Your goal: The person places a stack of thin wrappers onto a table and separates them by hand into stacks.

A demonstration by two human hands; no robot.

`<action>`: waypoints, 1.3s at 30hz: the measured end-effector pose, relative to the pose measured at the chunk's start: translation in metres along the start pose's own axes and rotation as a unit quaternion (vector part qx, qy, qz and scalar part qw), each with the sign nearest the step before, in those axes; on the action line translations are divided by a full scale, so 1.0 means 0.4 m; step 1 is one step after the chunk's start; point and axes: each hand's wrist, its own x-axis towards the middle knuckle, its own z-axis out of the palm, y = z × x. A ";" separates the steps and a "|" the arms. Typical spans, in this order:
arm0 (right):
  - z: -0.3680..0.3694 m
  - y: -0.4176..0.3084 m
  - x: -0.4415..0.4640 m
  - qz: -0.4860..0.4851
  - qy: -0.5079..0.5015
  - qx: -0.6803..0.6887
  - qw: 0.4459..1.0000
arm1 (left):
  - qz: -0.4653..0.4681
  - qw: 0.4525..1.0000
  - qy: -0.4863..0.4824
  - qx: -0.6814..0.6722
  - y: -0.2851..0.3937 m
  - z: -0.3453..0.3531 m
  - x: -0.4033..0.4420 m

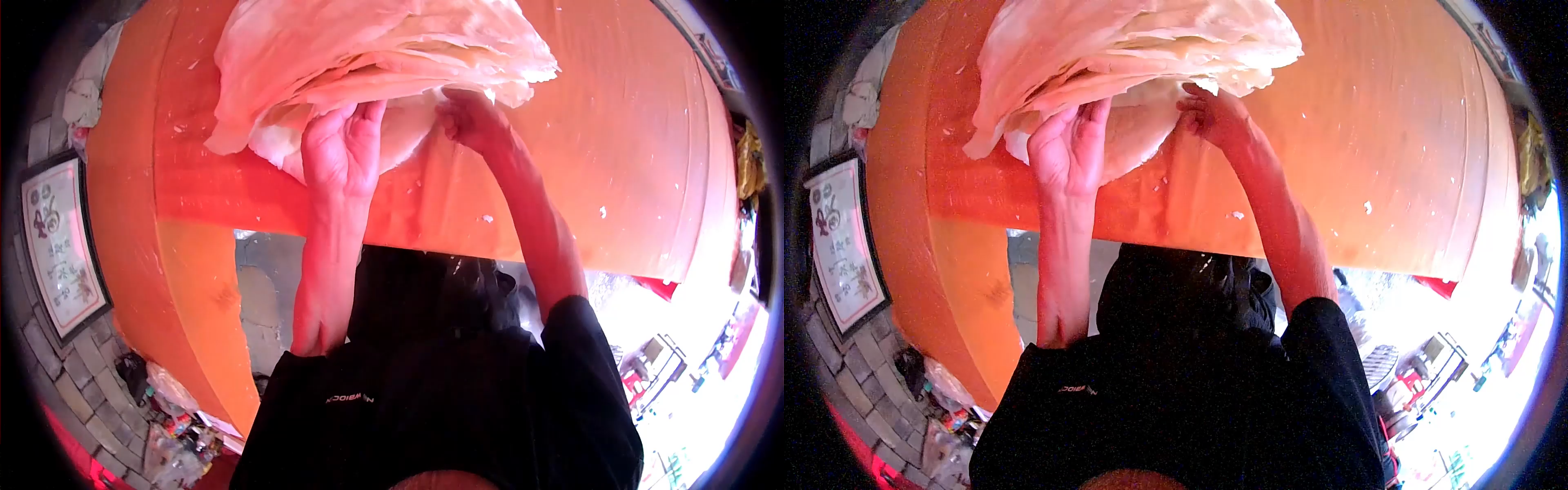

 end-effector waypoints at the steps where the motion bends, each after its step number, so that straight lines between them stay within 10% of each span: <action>1: -0.018 0.004 0.019 -0.002 0.004 0.006 1.000 | -0.007 1.000 0.000 0.001 0.001 -0.002 0.000; 7: 0.065 0.056 -0.080 -0.295 0.114 -0.357 0.879 | -0.045 0.999 0.012 -0.001 0.029 -0.008 -0.005; 14: 0.083 0.072 -0.107 -0.138 0.164 -0.036 0.976 | -0.063 0.998 0.016 0.024 0.041 0.017 0.007; 21: 0.111 0.052 -0.055 -0.205 0.207 -0.206 0.934 | -0.085 0.996 -0.006 0.040 0.054 0.010 0.023; 28: 0.001 0.073 0.005 -0.069 0.093 0.002 0.993 | -0.086 0.996 0.010 0.035 0.054 0.020 0.013; 31: -0.060 0.115 0.077 -0.440 -0.005 -0.428 0.790 | -0.091 0.993 -0.001 0.077 0.059 0.003 0.015; 33: -0.040 0.096 0.081 -0.247 0.012 -0.205 0.947 | -0.106 0.993 0.009 0.049 0.059 0.001 0.012; 39: 0.005 0.097 0.090 -0.230 0.055 -0.184 0.954 | -0.105 0.989 0.011 0.101 0.070 -0.026 -0.008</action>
